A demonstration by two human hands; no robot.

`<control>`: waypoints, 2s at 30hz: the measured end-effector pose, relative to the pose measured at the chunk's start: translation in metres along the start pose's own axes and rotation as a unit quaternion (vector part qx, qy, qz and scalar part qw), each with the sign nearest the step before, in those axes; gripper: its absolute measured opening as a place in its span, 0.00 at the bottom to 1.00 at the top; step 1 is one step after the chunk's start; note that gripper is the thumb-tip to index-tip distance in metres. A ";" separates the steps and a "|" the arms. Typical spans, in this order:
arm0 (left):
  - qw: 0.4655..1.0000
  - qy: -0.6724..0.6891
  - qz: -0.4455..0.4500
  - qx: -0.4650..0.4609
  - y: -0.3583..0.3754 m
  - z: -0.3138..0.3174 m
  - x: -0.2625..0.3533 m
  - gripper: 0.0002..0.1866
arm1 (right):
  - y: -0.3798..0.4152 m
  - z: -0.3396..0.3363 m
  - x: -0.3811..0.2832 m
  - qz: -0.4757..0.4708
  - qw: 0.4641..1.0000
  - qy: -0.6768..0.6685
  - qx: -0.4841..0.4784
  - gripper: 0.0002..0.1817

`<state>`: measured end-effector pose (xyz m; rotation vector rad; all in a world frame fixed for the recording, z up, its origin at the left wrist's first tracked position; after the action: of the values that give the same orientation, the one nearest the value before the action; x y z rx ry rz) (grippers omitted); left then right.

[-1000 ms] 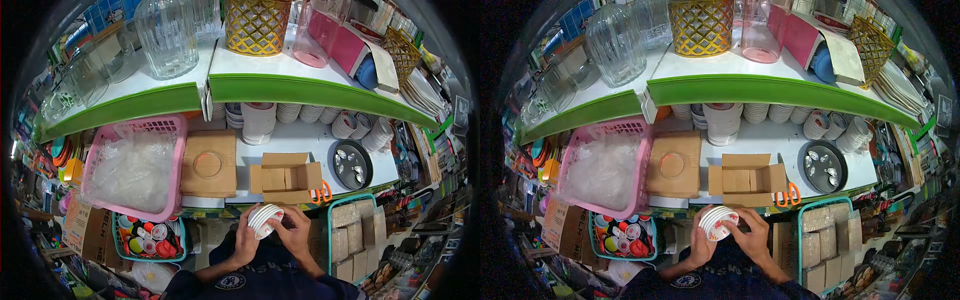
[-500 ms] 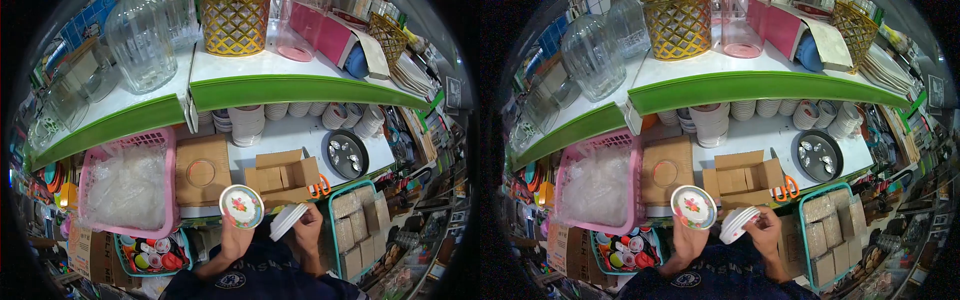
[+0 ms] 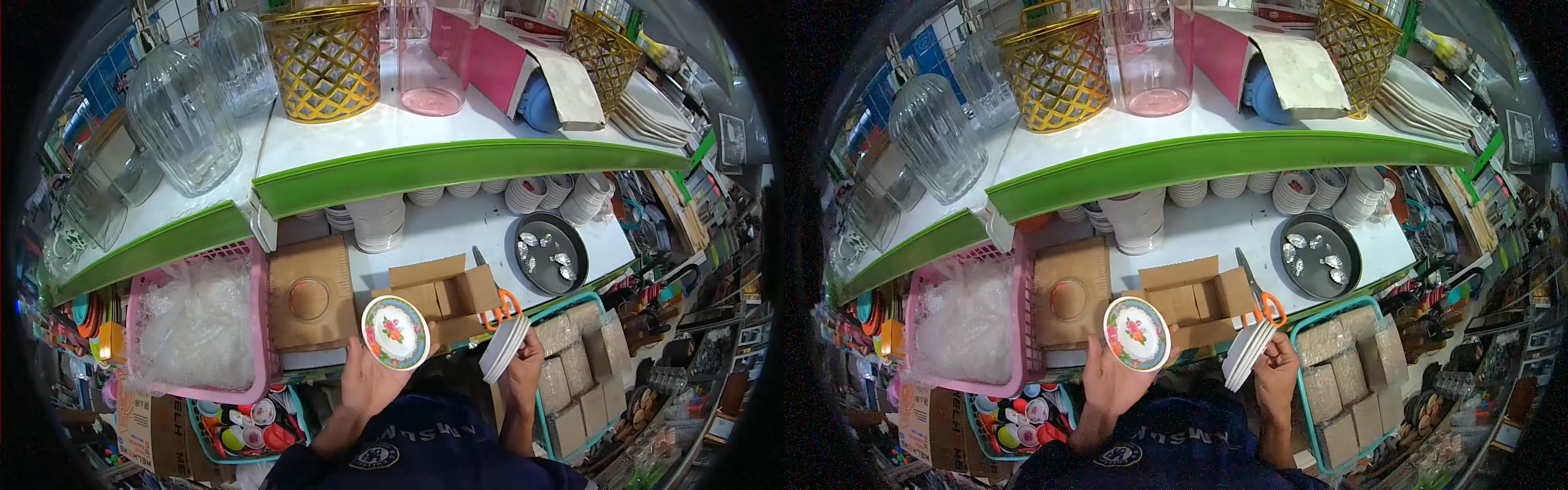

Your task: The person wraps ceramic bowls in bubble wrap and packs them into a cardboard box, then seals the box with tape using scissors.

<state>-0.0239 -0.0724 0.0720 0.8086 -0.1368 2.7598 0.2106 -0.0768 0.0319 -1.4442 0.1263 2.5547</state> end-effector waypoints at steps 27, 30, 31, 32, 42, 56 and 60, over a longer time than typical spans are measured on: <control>0.989 -0.148 0.010 -0.024 0.004 0.012 -0.039 0.31 | -0.029 0.063 -0.043 0.117 0.958 0.198 -0.171 0.19; 0.953 -0.298 0.044 -0.024 0.003 0.012 -0.043 0.34 | -0.030 0.061 -0.036 0.112 0.956 0.211 -0.168 0.18; 0.953 -0.298 0.044 -0.023 0.003 0.014 -0.043 0.34 | -0.030 0.063 -0.036 0.113 0.956 0.211 -0.169 0.18; 0.957 -0.284 0.055 -0.021 0.004 0.016 -0.043 0.34 | -0.029 0.063 -0.036 0.107 0.955 0.223 -0.164 0.18; 0.973 -0.208 0.097 0.012 -0.003 0.012 -0.050 0.32 | -0.029 0.063 -0.029 0.051 0.949 0.264 -0.163 0.17; 0.990 -0.058 0.005 0.127 -0.002 0.021 -0.046 0.36 | -0.046 0.043 -0.017 0.067 0.984 -0.040 -0.162 0.17; 0.991 -0.049 0.026 0.120 -0.002 0.013 -0.039 0.37 | -0.050 0.030 -0.018 0.066 0.982 -0.096 -0.150 0.18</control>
<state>0.0146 -0.0810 0.0622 1.0159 0.1620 2.8224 0.2056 -0.0250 0.0639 -1.3076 -0.2094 2.9073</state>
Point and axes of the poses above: each hand's wrist, its own y-axis away from the middle knuckle, its own z-axis out of the palm, x = y × z, the point moved 2 cm from there along -y, towards the middle knuckle, and after that the axes turned 7 degrees about -y, right-handed, at the moved point
